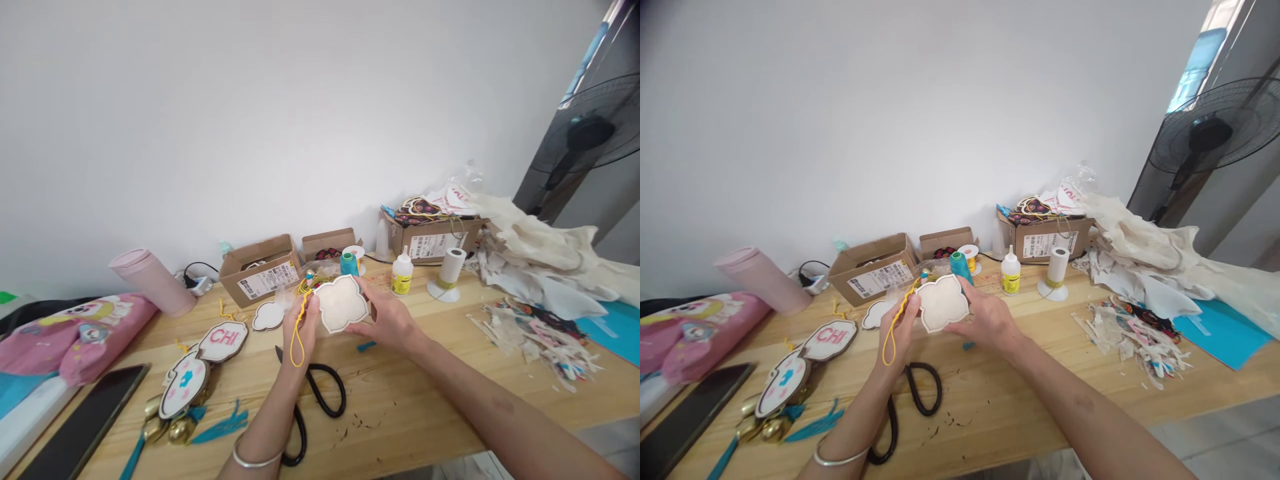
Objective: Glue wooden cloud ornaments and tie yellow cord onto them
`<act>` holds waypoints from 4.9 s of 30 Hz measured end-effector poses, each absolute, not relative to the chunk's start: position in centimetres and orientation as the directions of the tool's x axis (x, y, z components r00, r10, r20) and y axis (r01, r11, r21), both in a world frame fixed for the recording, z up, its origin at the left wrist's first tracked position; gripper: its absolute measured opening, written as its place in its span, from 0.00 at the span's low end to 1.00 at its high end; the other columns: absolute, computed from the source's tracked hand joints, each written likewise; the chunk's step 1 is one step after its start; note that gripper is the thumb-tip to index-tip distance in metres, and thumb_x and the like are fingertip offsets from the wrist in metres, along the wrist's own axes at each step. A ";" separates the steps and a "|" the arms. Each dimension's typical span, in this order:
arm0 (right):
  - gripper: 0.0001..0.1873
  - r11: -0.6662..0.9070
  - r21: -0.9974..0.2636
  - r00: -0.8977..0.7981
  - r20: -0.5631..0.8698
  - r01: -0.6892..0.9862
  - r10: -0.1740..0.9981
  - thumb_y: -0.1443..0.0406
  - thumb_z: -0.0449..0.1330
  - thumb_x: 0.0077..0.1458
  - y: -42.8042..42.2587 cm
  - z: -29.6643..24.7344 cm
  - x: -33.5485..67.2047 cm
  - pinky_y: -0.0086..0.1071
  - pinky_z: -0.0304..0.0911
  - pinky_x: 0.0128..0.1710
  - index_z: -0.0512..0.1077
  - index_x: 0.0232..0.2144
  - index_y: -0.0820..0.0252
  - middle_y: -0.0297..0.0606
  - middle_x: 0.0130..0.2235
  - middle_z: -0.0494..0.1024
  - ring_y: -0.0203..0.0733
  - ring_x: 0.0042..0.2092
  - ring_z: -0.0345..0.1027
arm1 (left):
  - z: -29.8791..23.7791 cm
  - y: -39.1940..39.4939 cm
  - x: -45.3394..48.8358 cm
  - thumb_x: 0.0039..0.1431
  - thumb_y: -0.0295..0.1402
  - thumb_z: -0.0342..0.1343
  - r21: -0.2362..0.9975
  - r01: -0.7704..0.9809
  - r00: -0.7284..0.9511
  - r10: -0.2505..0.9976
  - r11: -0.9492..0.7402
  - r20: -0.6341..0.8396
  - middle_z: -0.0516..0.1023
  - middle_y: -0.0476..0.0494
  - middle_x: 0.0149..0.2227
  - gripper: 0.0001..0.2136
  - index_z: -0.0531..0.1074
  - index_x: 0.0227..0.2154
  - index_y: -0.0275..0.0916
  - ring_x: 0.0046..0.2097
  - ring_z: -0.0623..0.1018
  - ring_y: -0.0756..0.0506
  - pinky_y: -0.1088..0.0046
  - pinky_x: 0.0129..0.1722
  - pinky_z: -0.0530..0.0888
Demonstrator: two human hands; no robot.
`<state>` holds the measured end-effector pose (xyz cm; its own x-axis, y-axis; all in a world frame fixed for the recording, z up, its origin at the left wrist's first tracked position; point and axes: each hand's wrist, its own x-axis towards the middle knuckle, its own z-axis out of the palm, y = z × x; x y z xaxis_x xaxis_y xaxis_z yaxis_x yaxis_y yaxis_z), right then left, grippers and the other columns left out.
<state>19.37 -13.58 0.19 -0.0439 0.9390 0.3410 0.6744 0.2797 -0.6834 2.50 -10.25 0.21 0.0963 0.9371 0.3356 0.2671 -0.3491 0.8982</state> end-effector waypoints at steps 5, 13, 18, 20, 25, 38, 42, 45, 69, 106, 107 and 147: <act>0.43 0.223 -0.523 -0.117 0.227 0.823 0.967 0.51 0.62 0.37 -14.1 1.5 20.6 0.32 0.56 0.26 0.54 0.55 0.56 0.37 0.29 0.74 0.44 0.29 0.66 | 0.3 -10.0 2.3 0.53 0.46 0.45 0.908 0.330 0.174 0.962 -0.257 0.209 0.62 0.52 0.17 0.19 0.61 0.15 0.37 0.23 0.64 0.51 0.76 0.25 0.61; 0.40 0.162 -0.361 -0.112 0.156 0.918 0.981 0.49 0.62 0.35 -16.4 0.6 22.7 0.30 0.48 0.22 0.59 0.51 0.54 0.37 0.25 0.73 0.45 0.27 0.66 | -1.2 -9.8 2.8 0.50 0.49 0.46 0.873 0.480 0.335 0.937 -0.083 -0.095 0.66 0.51 0.15 0.20 0.67 0.15 0.37 0.20 0.64 0.52 0.76 0.22 0.61; 0.39 0.194 -0.440 -0.177 0.080 0.877 0.981 0.53 0.64 0.34 -16.8 0.6 24.5 0.27 0.48 0.22 0.59 0.51 0.50 0.30 0.22 0.70 0.37 0.24 0.62 | -1.1 -10.1 3.2 0.46 0.45 0.52 0.945 0.326 0.455 0.882 -0.034 -0.125 0.72 0.49 0.22 0.15 0.71 0.24 0.36 0.23 0.68 0.52 0.77 0.25 0.65; 0.36 0.254 -0.465 -0.255 0.063 0.848 0.965 0.54 0.64 0.36 -16.5 0.8 25.2 0.27 0.49 0.23 0.61 0.50 0.51 0.30 0.24 0.71 0.36 0.24 0.61 | -1.1 -10.1 3.2 0.45 0.44 0.53 0.925 0.378 0.450 0.880 -0.036 -0.150 0.71 0.50 0.20 0.14 0.71 0.25 0.36 0.21 0.66 0.52 0.77 0.23 0.63; 0.33 0.345 -0.436 -0.350 0.071 0.831 0.934 0.53 0.63 0.36 -15.6 0.2 25.9 0.27 0.52 0.27 0.65 0.47 0.53 0.34 0.31 0.71 0.38 0.31 0.62 | -1.2 -10.0 3.1 0.45 0.41 0.53 0.836 0.535 0.422 0.895 -0.121 -0.141 0.69 0.51 0.18 0.12 0.73 0.24 0.37 0.19 0.64 0.52 0.77 0.20 0.60; 0.28 0.316 -0.338 -0.316 0.058 0.887 0.947 0.48 0.58 0.41 -15.4 -1.5 25.6 0.28 0.51 0.28 0.67 0.43 0.54 0.35 0.29 0.72 0.41 0.33 0.64 | -1.7 -9.5 2.8 0.45 0.38 0.52 0.738 0.613 0.442 0.897 -0.281 -0.026 0.76 0.45 0.24 0.11 0.75 0.23 0.37 0.27 0.72 0.46 0.73 0.25 0.65; 0.29 0.311 -0.336 -0.308 0.062 0.889 0.949 0.48 0.58 0.41 -15.4 -1.6 25.6 0.28 0.50 0.27 0.67 0.44 0.54 0.34 0.28 0.72 0.41 0.31 0.64 | -1.7 -9.5 2.7 0.45 0.38 0.52 0.746 0.608 0.461 0.886 -0.272 -0.052 0.77 0.44 0.26 0.12 0.75 0.26 0.36 0.29 0.72 0.46 0.73 0.27 0.66; 0.30 0.329 -0.358 -0.314 0.099 0.874 0.944 0.49 0.60 0.39 -15.4 -1.7 25.8 0.29 0.51 0.27 0.67 0.44 0.55 0.34 0.26 0.71 0.40 0.30 0.63 | -1.6 -9.5 2.4 0.45 0.39 0.52 0.773 0.582 0.498 0.862 -0.252 -0.094 0.76 0.44 0.27 0.13 0.75 0.28 0.36 0.29 0.72 0.46 0.73 0.28 0.66; 0.22 -0.169 -0.634 0.362 0.187 0.754 0.913 0.56 0.62 0.36 -9.7 -2.2 29.9 0.34 0.61 0.36 0.70 0.35 0.61 0.40 0.35 0.75 0.44 0.36 0.68 | 1.0 -6.4 -4.4 0.48 0.43 0.54 0.949 0.304 0.683 0.714 -0.082 -0.157 0.70 0.49 0.21 0.16 0.71 0.34 0.35 0.19 0.66 0.55 0.80 0.19 0.64; 0.20 -0.033 -0.725 0.360 0.301 0.688 0.883 0.55 0.60 0.38 -10.6 -2.7 28.2 0.28 0.55 0.22 0.69 0.34 0.61 0.31 0.21 0.68 0.36 0.24 0.61 | 1.7 1.5 5.3 0.39 0.26 0.50 0.080 0.880 0.469 0.883 -0.468 0.010 0.74 0.44 0.20 0.06 0.72 0.17 0.37 0.28 0.74 0.45 0.75 0.28 0.65; 0.20 -0.031 -0.712 0.359 0.315 0.701 0.879 0.55 0.60 0.38 -10.6 -2.7 28.2 0.29 0.55 0.23 0.69 0.33 0.61 0.32 0.23 0.69 0.37 0.25 0.62 | 1.8 1.5 5.2 0.39 0.26 0.50 0.109 0.883 0.456 0.889 -0.457 0.030 0.74 0.44 0.20 0.06 0.72 0.17 0.37 0.28 0.73 0.45 0.74 0.28 0.65; 0.06 0.474 -0.214 -0.089 0.838 0.854 0.539 0.61 0.55 0.51 -14.1 0.3 23.7 0.35 0.57 0.33 0.71 0.31 0.53 0.37 0.31 0.70 0.40 0.34 0.62 | -0.3 -8.1 4.2 0.41 0.34 0.61 0.979 0.148 0.408 0.910 -0.143 0.071 0.79 0.45 0.31 0.16 0.73 0.37 0.38 0.35 0.77 0.45 0.69 0.38 0.73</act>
<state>23.74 -14.07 0.27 -0.0894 0.5388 0.8377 0.8539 0.4745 -0.2140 4.20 -8.06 -0.29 0.4085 0.9100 0.0713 0.1476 -0.1430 0.9787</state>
